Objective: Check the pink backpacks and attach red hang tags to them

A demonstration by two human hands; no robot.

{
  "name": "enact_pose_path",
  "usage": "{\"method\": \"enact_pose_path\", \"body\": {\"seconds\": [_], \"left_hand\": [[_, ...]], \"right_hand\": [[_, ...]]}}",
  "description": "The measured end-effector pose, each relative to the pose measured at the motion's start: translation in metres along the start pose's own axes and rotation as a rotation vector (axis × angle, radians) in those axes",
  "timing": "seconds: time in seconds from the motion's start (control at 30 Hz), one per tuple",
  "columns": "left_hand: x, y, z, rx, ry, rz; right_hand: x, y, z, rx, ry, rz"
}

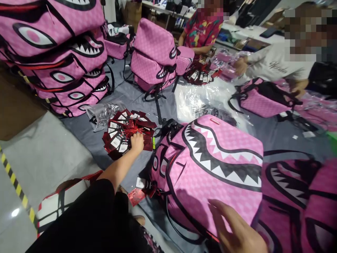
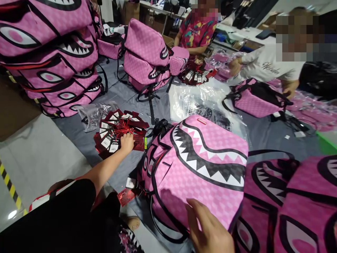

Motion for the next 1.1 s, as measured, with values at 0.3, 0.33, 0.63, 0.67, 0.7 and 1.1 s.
{"method": "enact_pose_path", "body": {"seconds": [0.3, 0.33, 0.63, 0.67, 0.7, 1.1], "left_hand": [[-0.050, -0.027, 0.004, 0.238, 0.387, 0.074], [-0.058, -0.029, 0.001, 0.257, 0.456, 0.084], [-0.101, -0.021, -0.030, 0.341, 0.873, 0.097], [-0.106, -0.019, -0.035, 0.349, 0.914, 0.091], [-0.112, -0.017, -0.040, 0.355, 0.958, 0.086], [-0.182, 0.110, -0.166, 0.880, 1.149, 0.175]], "right_hand": [[0.050, -0.100, 0.071, -0.206, -0.111, -0.027], [0.055, -0.102, 0.071, -0.190, -0.137, -0.012], [0.086, -0.100, 0.066, -0.078, -0.193, 0.093], [0.087, -0.099, 0.066, -0.067, -0.195, 0.092], [0.086, -0.098, 0.066, -0.059, -0.200, 0.087], [0.056, -0.011, 0.063, 0.197, -0.241, -0.012]]}}
Point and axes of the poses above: each hand's wrist, its own y-axis away from the middle knuckle, its own x-axis out of the palm, z = x × y, the point moved 10 cm from there along -y, towards the middle knuckle, and after that the axes turned 2 degrees about -x, right-handed, at the moved point
